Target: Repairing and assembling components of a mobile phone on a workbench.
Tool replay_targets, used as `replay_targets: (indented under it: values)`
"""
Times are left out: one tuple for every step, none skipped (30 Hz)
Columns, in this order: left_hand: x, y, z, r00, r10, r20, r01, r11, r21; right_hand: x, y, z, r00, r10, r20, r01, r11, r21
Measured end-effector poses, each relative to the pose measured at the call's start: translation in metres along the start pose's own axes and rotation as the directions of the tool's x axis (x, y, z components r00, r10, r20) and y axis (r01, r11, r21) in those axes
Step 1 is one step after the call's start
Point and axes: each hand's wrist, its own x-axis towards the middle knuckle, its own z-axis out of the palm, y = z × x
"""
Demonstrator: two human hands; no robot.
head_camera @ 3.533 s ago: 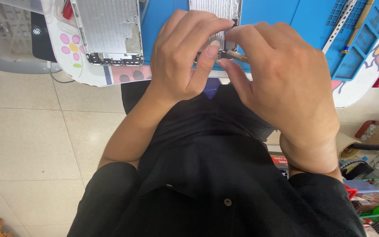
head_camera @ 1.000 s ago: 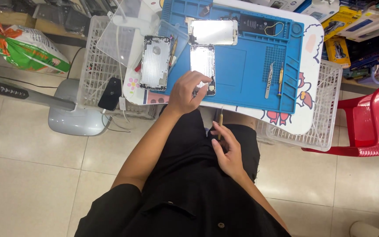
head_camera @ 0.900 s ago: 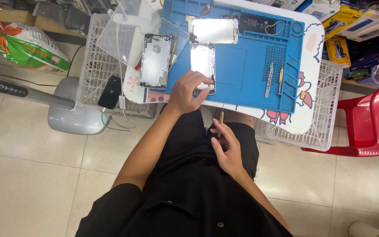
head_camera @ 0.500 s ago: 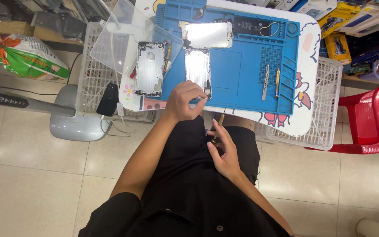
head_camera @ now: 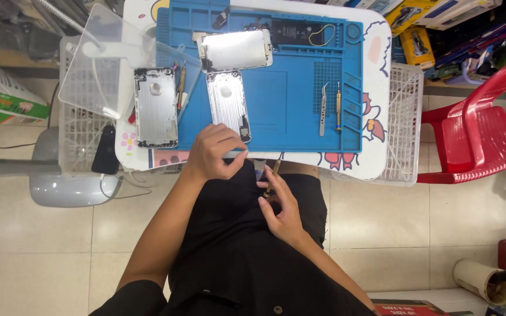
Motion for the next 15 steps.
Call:
replay_targets:
  values:
    - [0.002,-0.001,0.000,1.000,0.005,0.000,-0.005,1.000,-0.003,0.002,0.002,-0.002,1.000,-0.001,-0.005,0.001,1.000,-0.003]
    - [0.003,-0.002,0.000,1.000,0.005,0.004,-0.005,1.000,-0.011,0.003,0.003,-0.003,1.000,-0.007,-0.004,0.007,1.000,-0.017]
    - [0.002,-0.002,0.000,1.000,-0.001,0.007,0.001,1.000,-0.018,0.004,0.005,-0.003,1.000,-0.009,0.001,0.009,1.000,-0.028]
    - [0.000,-0.003,0.003,1.000,-0.003,0.008,0.003,1.000,-0.019,0.003,0.006,-0.004,1.000,-0.006,0.002,0.006,1.000,-0.029]
    - [-0.001,-0.005,0.004,1.000,-0.011,0.016,0.012,1.000,-0.022,0.004,0.007,-0.004,1.000,-0.029,0.002,0.029,0.999,-0.028]
    - [-0.002,-0.007,0.004,1.000,-0.020,0.025,0.020,0.999,-0.025,0.005,0.008,-0.003,0.999,-0.051,0.002,0.051,0.998,-0.027]
    - [0.001,-0.006,0.002,1.000,-0.017,0.024,0.017,1.000,-0.014,0.008,0.009,-0.002,0.998,-0.060,0.005,0.060,0.998,-0.021]
    - [0.004,-0.006,0.000,1.000,-0.010,0.011,0.011,1.000,-0.017,0.011,0.010,-0.001,0.999,-0.053,0.006,0.053,0.998,-0.030]
    - [0.003,-0.002,-0.001,1.000,-0.011,0.003,0.011,1.000,-0.025,0.009,0.011,0.001,0.999,-0.036,0.008,0.037,0.999,-0.039]
    - [0.005,-0.004,-0.001,1.000,-0.015,0.005,0.015,1.000,-0.021,0.012,0.014,0.002,0.999,-0.035,0.011,0.036,0.999,-0.033]
    - [0.005,-0.005,-0.002,1.000,-0.009,0.008,0.009,0.999,-0.035,0.012,0.016,0.004,0.999,-0.041,0.027,0.041,0.999,-0.029]
    - [0.004,-0.005,-0.002,1.000,-0.002,0.011,0.003,0.999,-0.049,0.011,0.018,0.006,0.998,-0.046,0.043,0.047,0.999,-0.024]
    - [0.002,-0.006,-0.002,1.000,-0.014,0.013,0.015,0.999,-0.048,0.011,0.018,0.007,0.998,-0.038,0.050,0.039,0.999,-0.019]
    - [0.000,-0.007,-0.002,1.000,-0.005,0.027,0.006,0.998,-0.056,0.011,0.018,0.007,0.997,-0.053,0.064,0.054,0.998,-0.016]
    - [0.002,-0.010,-0.002,0.999,0.012,0.037,-0.009,0.998,-0.061,0.016,0.020,0.007,0.994,-0.077,0.078,0.079,0.997,-0.014]
